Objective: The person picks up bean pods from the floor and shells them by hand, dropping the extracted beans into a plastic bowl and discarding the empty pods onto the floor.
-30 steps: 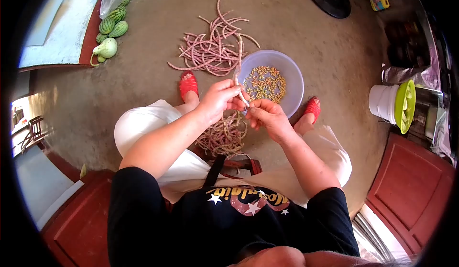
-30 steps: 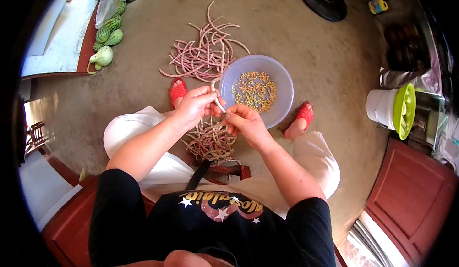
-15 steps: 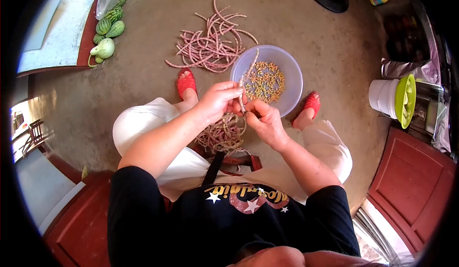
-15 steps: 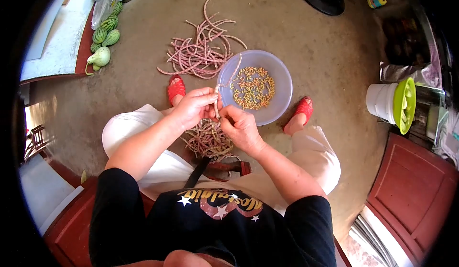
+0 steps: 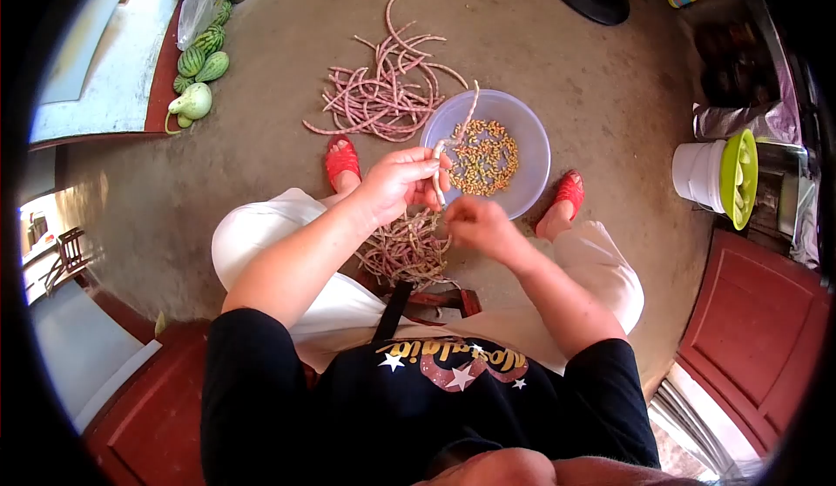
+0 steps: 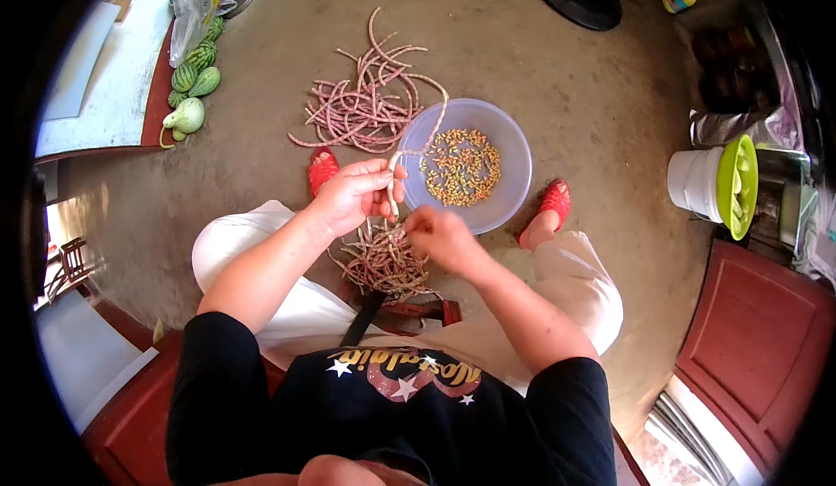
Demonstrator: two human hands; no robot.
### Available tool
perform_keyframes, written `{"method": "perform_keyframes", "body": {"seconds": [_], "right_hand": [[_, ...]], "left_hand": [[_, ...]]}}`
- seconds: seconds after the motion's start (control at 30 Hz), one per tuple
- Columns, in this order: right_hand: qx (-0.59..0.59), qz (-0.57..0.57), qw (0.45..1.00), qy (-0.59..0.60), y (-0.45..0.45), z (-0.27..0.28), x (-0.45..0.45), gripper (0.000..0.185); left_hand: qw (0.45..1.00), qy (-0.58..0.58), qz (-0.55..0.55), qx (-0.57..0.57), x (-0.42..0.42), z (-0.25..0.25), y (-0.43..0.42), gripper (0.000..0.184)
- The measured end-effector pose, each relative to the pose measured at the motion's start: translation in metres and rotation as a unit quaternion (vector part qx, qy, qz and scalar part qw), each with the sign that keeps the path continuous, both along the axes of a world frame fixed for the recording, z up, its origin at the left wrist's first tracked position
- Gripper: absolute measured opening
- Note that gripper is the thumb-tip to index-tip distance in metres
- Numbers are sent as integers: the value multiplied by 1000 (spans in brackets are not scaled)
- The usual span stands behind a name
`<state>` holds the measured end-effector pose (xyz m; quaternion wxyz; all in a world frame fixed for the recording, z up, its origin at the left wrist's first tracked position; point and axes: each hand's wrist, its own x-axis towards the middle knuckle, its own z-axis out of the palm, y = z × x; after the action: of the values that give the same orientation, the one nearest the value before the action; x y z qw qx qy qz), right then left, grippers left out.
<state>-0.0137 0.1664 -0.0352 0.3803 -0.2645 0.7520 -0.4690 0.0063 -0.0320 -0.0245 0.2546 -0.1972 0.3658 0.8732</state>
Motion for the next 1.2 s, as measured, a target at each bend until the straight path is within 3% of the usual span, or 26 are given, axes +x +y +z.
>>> {"method": "perform_keyframes", "body": {"seconds": [0.03, 0.07, 0.27, 0.33, 0.4, 0.5, 0.6, 0.63, 0.7, 0.77, 0.8, 0.87, 0.97, 1.0, 1.17, 1.2], "right_hand": [[-8, -81, 982, -171, -1, 3, -10, 6], [-16, -159, 928, -336, -2, 8, -15, 7], [-73, -110, 923, -361, -5, 23, -14, 13], [-84, -119, 916, -375, -4, 20, -18, 15], [-144, -228, 830, -488, -1, 13, -30, 21], [-213, -347, 745, -529, 5, 4, -43, 23], [-246, -353, 720, -544, 13, -3, -47, 21], [-245, -352, 720, -545, 13, -2, -47, 21], [-244, -337, 786, -457, 14, 0, -47, 20], [-238, -337, 789, -455, 15, -1, -49, 19], [-232, -339, 791, -453, 15, -1, -49, 19], [-238, -350, 786, -451, 15, 3, -49, 20], [-244, -357, 791, -433, 9, 11, -46, 21], [-241, -356, 802, -415, 8, 13, -44, 22], [-249, -351, 840, -330, -2, 20, -27, 23], [-245, -347, 853, -304, 0, 22, -26, 23]], "left_hand": [[1000, 1, 0, 12, 1, 1, 0, 20], [1000, 2, 0, 11, 1, 1, 1, 20], [1000, -6, 14, 7, 3, -5, 2, 19], [998, 46, -34, -3, 4, -10, 3, 19], [988, 93, -104, -68, 5, -6, 8, 17], [952, 158, -209, -155, 7, -8, 14, 17], [943, 163, -231, -174, 13, -10, 20, 15], [942, 136, -238, -194, 12, -2, 21, 14], [940, 108, -242, -214, 14, 2, 23, 14], [848, 272, -221, -397, 15, 3, 25, 15], [848, 272, -219, -398, 15, 3, 24, 15], [769, 289, -205, -532, 14, 2, 20, 17], [727, 248, -161, -619, 10, 1, 15, 22], [729, 241, -122, -629, 10, -5, 15, 21], [715, 175, -125, -665, 5, -32, 7, 21], [755, 133, -118, -631, 3, -48, -1, 21]]}}
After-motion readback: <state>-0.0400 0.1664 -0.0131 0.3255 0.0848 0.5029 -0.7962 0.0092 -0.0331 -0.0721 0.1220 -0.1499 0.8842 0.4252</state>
